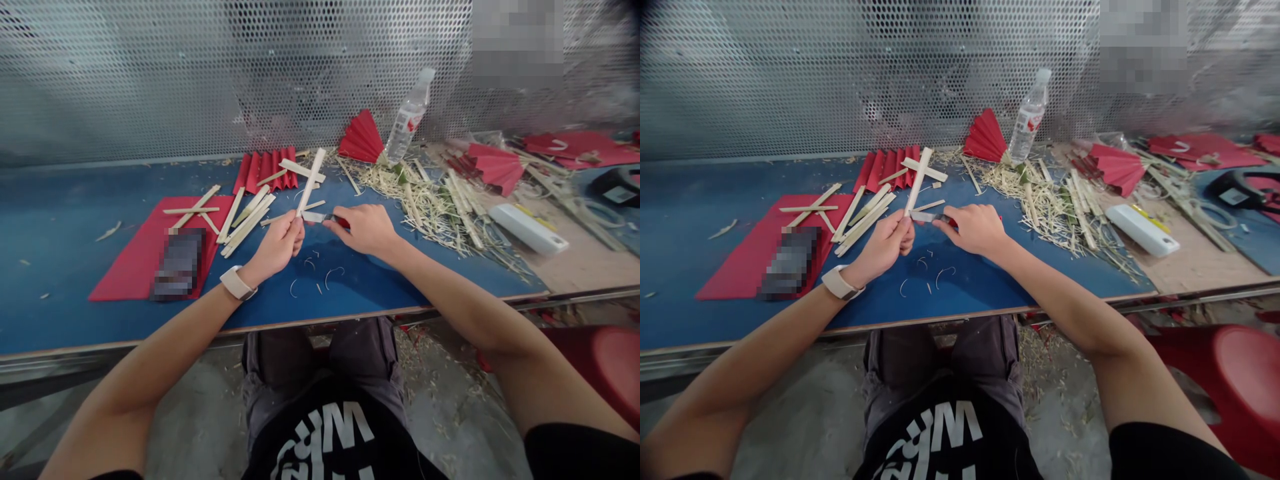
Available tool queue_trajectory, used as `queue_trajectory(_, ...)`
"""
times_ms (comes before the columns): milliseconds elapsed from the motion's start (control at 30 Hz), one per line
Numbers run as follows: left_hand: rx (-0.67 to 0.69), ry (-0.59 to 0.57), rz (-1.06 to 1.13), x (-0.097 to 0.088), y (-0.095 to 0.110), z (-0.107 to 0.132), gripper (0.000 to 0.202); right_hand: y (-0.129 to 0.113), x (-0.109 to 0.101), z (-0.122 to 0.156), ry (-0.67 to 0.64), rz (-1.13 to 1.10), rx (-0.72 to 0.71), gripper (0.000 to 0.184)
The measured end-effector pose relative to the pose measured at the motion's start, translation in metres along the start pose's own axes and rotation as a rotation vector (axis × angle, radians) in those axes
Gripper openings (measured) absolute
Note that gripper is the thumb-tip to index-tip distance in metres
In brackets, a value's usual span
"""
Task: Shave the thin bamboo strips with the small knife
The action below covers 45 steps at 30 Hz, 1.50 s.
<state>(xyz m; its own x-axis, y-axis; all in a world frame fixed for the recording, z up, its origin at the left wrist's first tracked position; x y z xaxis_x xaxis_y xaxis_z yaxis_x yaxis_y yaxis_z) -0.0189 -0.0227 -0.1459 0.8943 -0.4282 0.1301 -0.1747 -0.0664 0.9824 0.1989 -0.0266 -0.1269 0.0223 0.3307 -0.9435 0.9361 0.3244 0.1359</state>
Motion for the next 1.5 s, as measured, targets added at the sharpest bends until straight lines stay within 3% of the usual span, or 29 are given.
queue_trajectory(100,-0.024,0.005,0.019,0.001,-0.001,0.002,0.028,0.012,0.003,-0.006,0.031,-0.026,0.082,0.05)
queue_trajectory(200,-0.073,-0.036,0.041,0.003,-0.003,0.006,0.028,0.047,0.009,-0.016,0.107,-0.048,0.278,0.055)
queue_trajectory(333,-0.089,-0.009,0.071,0.003,-0.004,0.004,0.027,0.086,0.01,-0.02,0.237,-0.05,0.402,0.057)
queue_trajectory(400,-0.084,0.016,0.07,0.002,-0.004,0.003,0.024,0.082,0.008,-0.017,0.243,-0.057,0.351,0.056)
queue_trajectory(533,-0.053,0.055,0.07,-0.001,-0.004,0.002,0.019,0.039,0.004,-0.009,0.131,-0.075,0.111,0.054)
queue_trajectory(667,-0.026,0.054,0.055,-0.002,-0.006,0.001,0.021,0.007,0.004,-0.004,0.046,-0.047,0.008,0.053)
queue_trajectory(933,-0.011,0.022,0.039,-0.003,-0.007,0.0,0.036,0.003,0.001,-0.002,-0.018,-0.008,-0.012,0.051)
queue_trajectory(1200,-0.047,0.031,0.071,-0.001,-0.002,0.001,0.026,-0.004,-0.002,-0.001,-0.085,0.024,0.042,0.055)
queue_trajectory(1333,-0.039,0.009,0.083,0.002,0.0,0.005,0.027,0.009,0.005,-0.008,-0.056,-0.015,0.105,0.055)
queue_trajectory(1500,-0.056,-0.034,0.092,0.007,-0.001,0.009,0.026,0.074,0.015,-0.022,0.015,-0.058,0.402,0.056)
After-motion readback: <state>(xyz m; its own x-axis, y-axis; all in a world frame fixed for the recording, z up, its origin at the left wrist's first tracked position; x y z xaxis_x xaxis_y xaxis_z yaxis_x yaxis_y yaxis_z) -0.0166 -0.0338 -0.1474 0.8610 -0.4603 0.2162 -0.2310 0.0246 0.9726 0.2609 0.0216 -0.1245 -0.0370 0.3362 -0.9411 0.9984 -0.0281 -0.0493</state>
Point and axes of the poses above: each hand's wrist, its own z-axis away from the middle knuckle, its own x-axis out of the palm, y = z × x, the point moved 2 cm from there along -z, towards the middle knuckle, and after that the axes turned 15 degrees about z, right-handed, at the moved point
